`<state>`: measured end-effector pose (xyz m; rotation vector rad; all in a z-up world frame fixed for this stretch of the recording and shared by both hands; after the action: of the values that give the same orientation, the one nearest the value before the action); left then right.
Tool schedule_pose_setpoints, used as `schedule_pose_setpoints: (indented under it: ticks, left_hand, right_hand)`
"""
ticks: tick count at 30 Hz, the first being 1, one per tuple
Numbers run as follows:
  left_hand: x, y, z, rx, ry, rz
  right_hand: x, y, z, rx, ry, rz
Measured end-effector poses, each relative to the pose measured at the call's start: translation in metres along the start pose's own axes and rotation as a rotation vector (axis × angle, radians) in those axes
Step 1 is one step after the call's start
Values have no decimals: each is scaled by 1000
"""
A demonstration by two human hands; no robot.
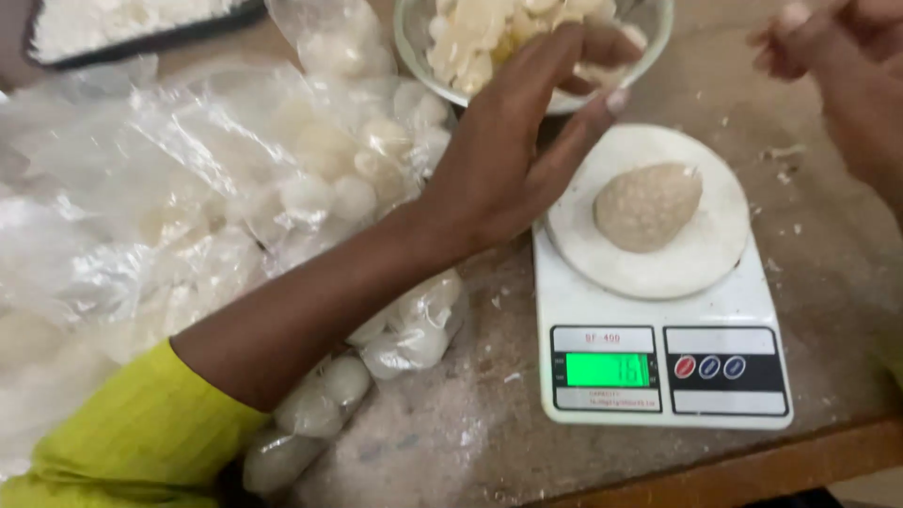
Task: The person places several wax pieces one by one onto a digital scale, removes them, and then places a small plastic bag onto the scale to fill it with wax pieces.
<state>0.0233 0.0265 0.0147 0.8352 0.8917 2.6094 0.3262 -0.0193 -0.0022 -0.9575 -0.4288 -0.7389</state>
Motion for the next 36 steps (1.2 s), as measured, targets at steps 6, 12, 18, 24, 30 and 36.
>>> schedule_pose_setpoints:
  ticks: [6,12,18,24,30,36]
  left_hand:
    - [-1,-4,-5,-109,28,87]
    - [-2,-3,-5,-69,-5,104]
    - [-4,-6,-9,13,-38,97]
    - [3,13,-4,-164,27,45]
    - [0,10,-5,31,-42,26]
    - [-3,16,-6,-18,-99,81]
  right_hand:
    - [-14,57,-9,20,-87,-84]
    - [-24,69,-13,-2,-116,-65]
    - [-28,65,-13,-8,-124,-55]
    - [-3,10,13,57,-68,-106]
    - [-3,-61,10,36,6,-124]
    - [-2,-66,11,65,10,-87]
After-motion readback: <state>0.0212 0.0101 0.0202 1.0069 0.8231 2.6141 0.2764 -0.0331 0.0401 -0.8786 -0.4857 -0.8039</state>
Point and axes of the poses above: each hand's wrist, its own z-axis towards the middle knuckle, its own x-axis out of the back of the hand, y = z × x, the point moved 4 cm from there along z, towards the middle knuckle, and after that the axes turned 1 degree about x, right-handed, at the moved point
